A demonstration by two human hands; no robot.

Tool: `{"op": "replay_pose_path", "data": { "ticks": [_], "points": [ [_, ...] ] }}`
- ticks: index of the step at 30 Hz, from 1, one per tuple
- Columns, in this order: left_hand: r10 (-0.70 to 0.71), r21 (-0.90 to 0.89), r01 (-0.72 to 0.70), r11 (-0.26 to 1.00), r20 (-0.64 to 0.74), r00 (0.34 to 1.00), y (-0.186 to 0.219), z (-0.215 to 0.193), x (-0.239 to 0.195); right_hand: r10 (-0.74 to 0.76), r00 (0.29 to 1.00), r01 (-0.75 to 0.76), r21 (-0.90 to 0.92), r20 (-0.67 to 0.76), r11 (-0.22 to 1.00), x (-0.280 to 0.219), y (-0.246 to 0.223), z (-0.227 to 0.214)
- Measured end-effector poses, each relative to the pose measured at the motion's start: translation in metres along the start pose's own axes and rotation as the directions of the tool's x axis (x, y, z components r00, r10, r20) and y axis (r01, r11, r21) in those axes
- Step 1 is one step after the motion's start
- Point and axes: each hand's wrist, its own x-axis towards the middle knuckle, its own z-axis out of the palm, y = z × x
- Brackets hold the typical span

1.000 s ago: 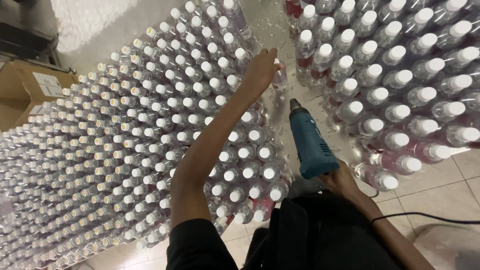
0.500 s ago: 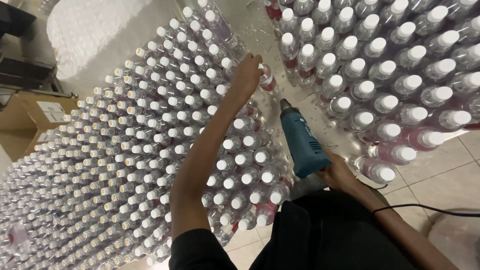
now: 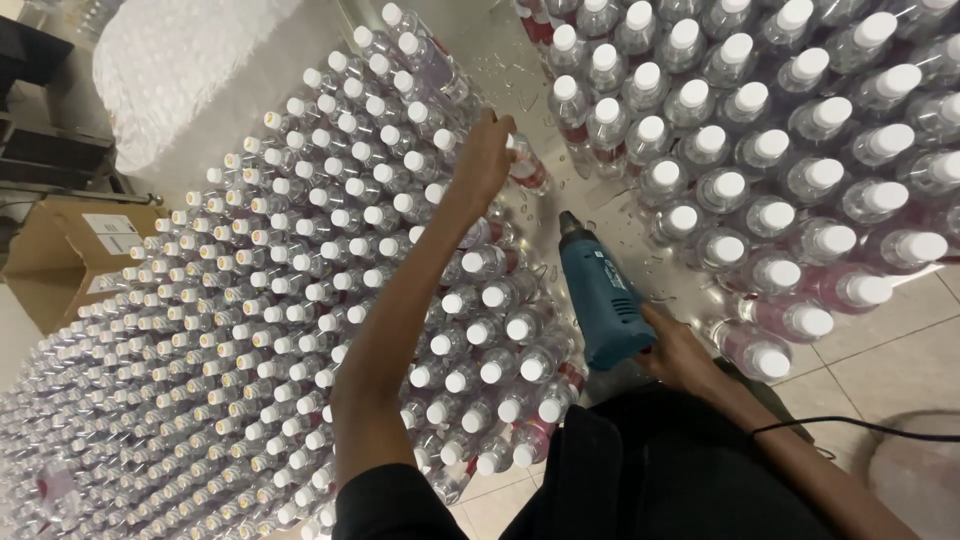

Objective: Using a heat gun to shrink-wrap plastic seals onto the caps of water bottles arranged in a large grid.

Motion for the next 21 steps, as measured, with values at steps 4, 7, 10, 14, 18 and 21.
{"op": "replay_pose_path", "data": {
  "ticks": [4, 7, 10, 14, 18, 21],
  "points": [
    [-0.179, -0.28, 0.165, 0.946, -0.022, 0.984, 0.027, -0.051, 0.015, 0.238, 0.958, -0.212, -0.164, 0.162, 0.963, 0.002, -0.014, -0.015],
    [-0.273, -0.394, 0.213, 0.894, -0.103, 0.956, -0.021, -0.047, 0.059, 0.238, 0.951, -0.216, -0.129, 0.195, 0.968, 0.004, -0.01, -0.016],
    [-0.225, -0.151, 0.201, 0.968, -0.162, 0.961, -0.079, -0.042, 0.099, 0.146, 0.979, -0.135, -0.087, 0.143, 0.987, 0.008, -0.008, -0.016],
    [-0.114, 0.117, 0.143, 0.983, -0.219, 0.969, -0.104, -0.041, 0.116, 0.237, 0.947, -0.228, -0.066, 0.217, 0.971, 0.008, -0.008, -0.021],
    [-0.002, 0.29, 0.07, 0.955, -0.229, 0.973, -0.079, -0.016, 0.137, 0.15, 0.974, -0.151, -0.003, 0.17, 0.988, 0.004, -0.003, -0.019],
    [0.045, 0.004, -0.045, 0.999, -0.132, 0.99, 0.017, -0.027, 0.107, 0.114, 0.974, -0.121, 0.023, 0.196, 0.992, -0.001, -0.007, -0.022]
  ]
}}
